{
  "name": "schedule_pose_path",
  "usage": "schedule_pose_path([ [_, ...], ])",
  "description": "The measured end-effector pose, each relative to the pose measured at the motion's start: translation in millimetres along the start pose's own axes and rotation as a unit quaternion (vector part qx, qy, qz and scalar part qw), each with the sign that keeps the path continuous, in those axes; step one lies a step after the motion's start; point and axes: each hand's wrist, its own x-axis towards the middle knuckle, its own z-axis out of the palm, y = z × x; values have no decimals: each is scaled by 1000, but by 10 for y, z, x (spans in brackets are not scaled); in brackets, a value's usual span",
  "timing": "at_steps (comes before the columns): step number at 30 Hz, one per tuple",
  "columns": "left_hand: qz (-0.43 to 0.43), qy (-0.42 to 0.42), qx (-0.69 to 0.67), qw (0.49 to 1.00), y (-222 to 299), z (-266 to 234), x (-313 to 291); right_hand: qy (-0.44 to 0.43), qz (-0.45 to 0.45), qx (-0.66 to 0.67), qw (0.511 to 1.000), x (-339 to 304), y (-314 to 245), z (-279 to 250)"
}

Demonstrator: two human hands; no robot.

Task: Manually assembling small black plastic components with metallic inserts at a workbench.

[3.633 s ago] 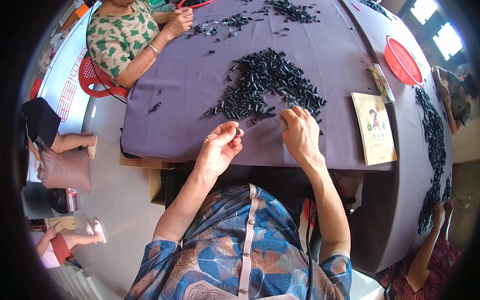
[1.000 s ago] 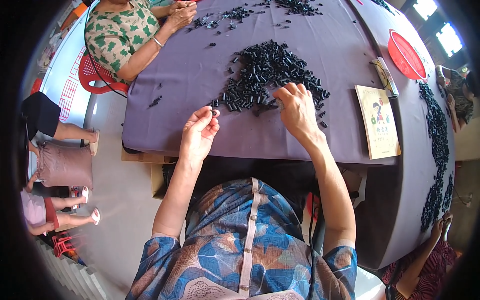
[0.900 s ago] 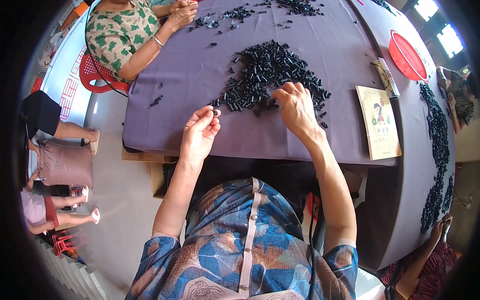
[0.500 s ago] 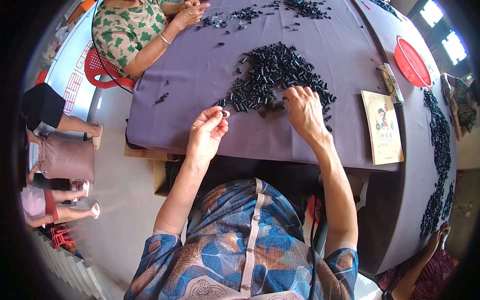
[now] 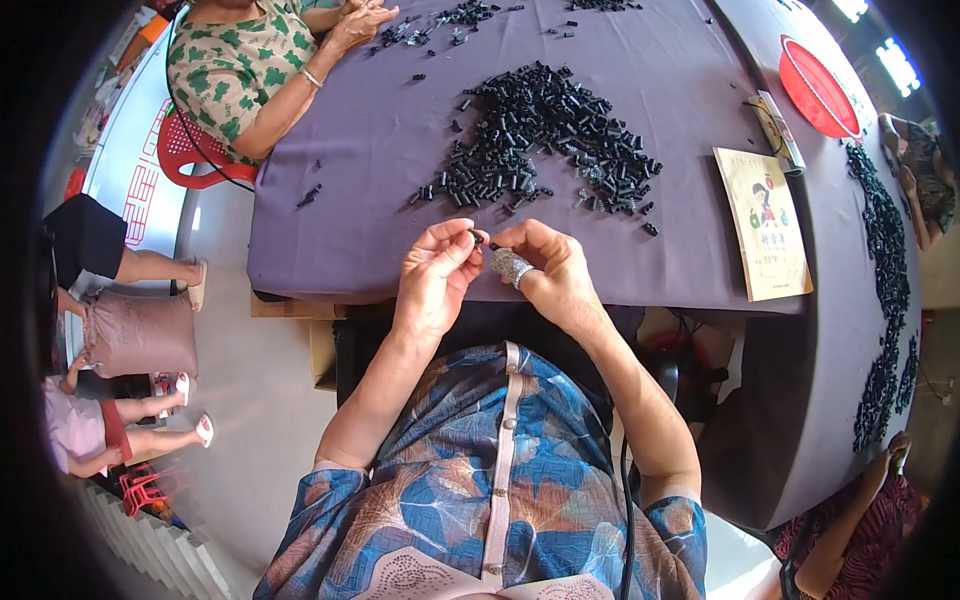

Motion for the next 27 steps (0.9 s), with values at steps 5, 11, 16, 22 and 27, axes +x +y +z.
schedule_pose_path([
  [5, 11, 9, 16, 1000, -36, 1, -19, 16, 0, 40, 999, -20, 6, 63],
  [11, 40, 10, 73, 996, -46, 28, -33, 18, -19, 14, 1000, -6, 82, 54],
  [16, 76, 23, 124, 989, -64, 100, -62, 37, -23, 13, 999, -14, 98, 64],
  [22, 89, 2, 120, 989, -61, 98, -54, 43, -19, 21, 999, 4, 132, 56],
  [27, 104, 9, 137, 985, -90, 96, -58, 45, -17, 14, 999, 14, 137, 53],
])
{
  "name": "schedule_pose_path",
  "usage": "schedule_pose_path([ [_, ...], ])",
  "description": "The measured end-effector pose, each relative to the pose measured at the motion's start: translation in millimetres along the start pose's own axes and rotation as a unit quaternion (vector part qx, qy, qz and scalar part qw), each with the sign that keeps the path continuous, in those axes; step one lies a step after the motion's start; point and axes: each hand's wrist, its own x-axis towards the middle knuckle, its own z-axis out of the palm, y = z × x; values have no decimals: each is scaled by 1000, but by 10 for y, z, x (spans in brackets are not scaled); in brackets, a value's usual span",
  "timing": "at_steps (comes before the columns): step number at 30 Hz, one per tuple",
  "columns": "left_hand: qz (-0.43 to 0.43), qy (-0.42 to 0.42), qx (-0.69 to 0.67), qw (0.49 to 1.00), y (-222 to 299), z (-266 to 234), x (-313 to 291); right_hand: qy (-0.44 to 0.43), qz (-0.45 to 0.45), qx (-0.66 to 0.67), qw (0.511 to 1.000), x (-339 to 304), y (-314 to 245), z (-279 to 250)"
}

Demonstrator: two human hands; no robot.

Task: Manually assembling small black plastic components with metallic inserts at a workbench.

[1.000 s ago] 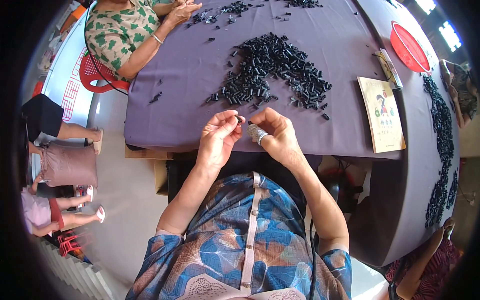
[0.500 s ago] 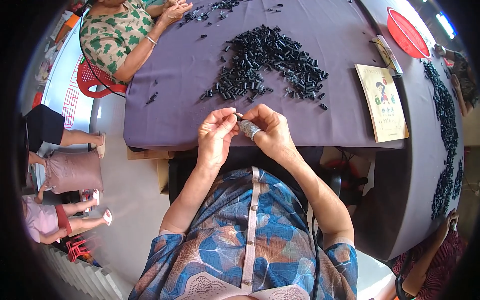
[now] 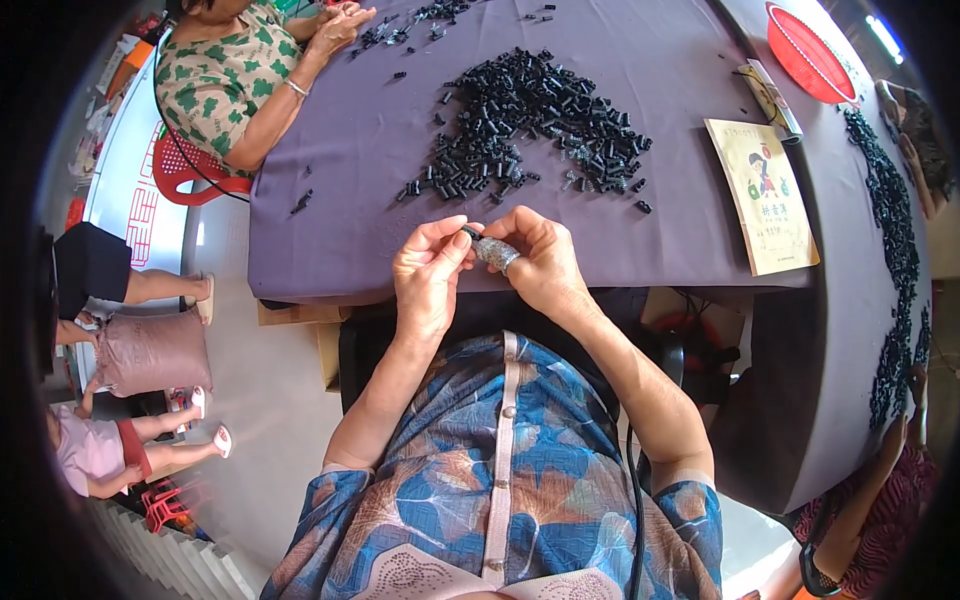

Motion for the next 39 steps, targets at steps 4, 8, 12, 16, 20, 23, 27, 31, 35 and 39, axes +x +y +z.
schedule_pose_path([
  [4, 23, 15, 31, 999, -12, 19, -8, 2, -5, -4, 1000, -3, -9, 14],
  [8, 65, 4, 77, 995, -27, 20, -16, 6, -6, -7, 1000, -9, -1, 16],
  [12, 77, 5, 108, 991, 5, 85, -28, 0, 7, 44, 999, 6, -32, -12],
  [16, 154, -13, 199, 968, 18, 127, -2, -1, 8, 41, 999, 21, 3, -52],
  [20, 109, 0, 174, 979, -1, 88, -9, -1, 0, 16, 1000, -2, 17, -28],
  [23, 73, 2, 142, 987, -8, 28, -9, 8, -21, -25, 999, -12, 24, 11],
  [27, 42, 4, 46, 998, -62, -5, 27, 14, -34, -5, 999, -4, 65, 35],
  [31, 36, 12, 2, 999, -80, 21, 39, 14, -31, 22, 999, 10, 52, 41],
  [35, 43, 25, 30, 998, -96, 6, 18, 8, -26, 7, 1000, -8, 5, 41],
  [39, 87, 11, 94, 992, -28, 62, -14, 2, -14, -8, 1000, -3, 16, 7],
])
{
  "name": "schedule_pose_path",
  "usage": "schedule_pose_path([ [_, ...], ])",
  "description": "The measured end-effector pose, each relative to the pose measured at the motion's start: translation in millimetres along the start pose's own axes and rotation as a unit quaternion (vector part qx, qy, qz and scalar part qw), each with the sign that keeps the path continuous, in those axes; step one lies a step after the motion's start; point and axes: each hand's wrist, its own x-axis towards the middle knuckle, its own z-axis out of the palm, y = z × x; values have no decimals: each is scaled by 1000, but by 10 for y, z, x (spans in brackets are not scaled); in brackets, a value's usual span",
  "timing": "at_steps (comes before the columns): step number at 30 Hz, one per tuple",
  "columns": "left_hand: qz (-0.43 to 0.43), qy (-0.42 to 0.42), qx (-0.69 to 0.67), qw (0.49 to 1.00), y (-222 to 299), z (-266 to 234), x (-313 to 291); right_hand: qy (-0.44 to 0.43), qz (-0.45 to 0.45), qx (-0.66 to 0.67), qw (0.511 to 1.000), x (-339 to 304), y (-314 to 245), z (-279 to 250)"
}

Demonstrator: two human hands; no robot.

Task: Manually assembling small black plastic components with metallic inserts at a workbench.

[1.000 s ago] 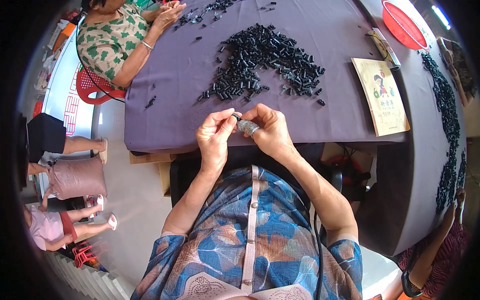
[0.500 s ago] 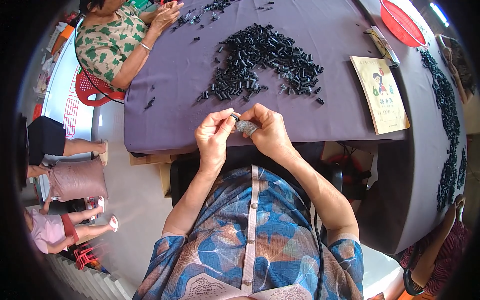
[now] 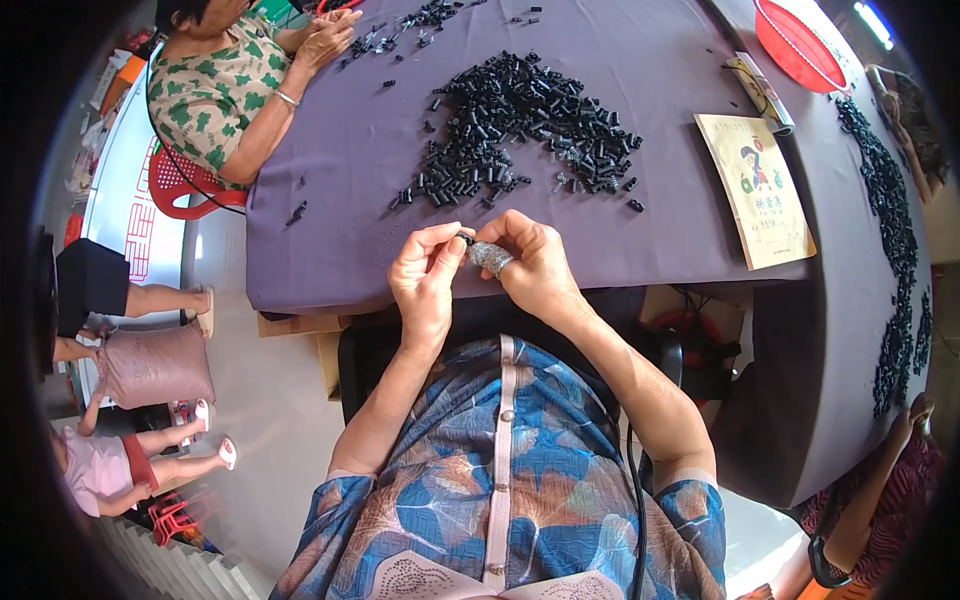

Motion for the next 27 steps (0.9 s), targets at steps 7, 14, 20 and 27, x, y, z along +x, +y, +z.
schedule_pose_path([
  [7, 34, -21, 94, 995, 32, 2, 21, -13, -9, 14, 1000, 5, 9, -41],
  [14, -80, 16, -88, 993, -59, -73, 91, 39, -71, -40, 996, 12, 129, 92],
  [20, -171, -32, -171, 970, 12, -181, 193, 15, -90, -93, 991, -3, 49, 15],
  [27, -228, -102, -200, 947, 50, -150, 131, -86, -175, -193, 962, 65, -20, -99],
])
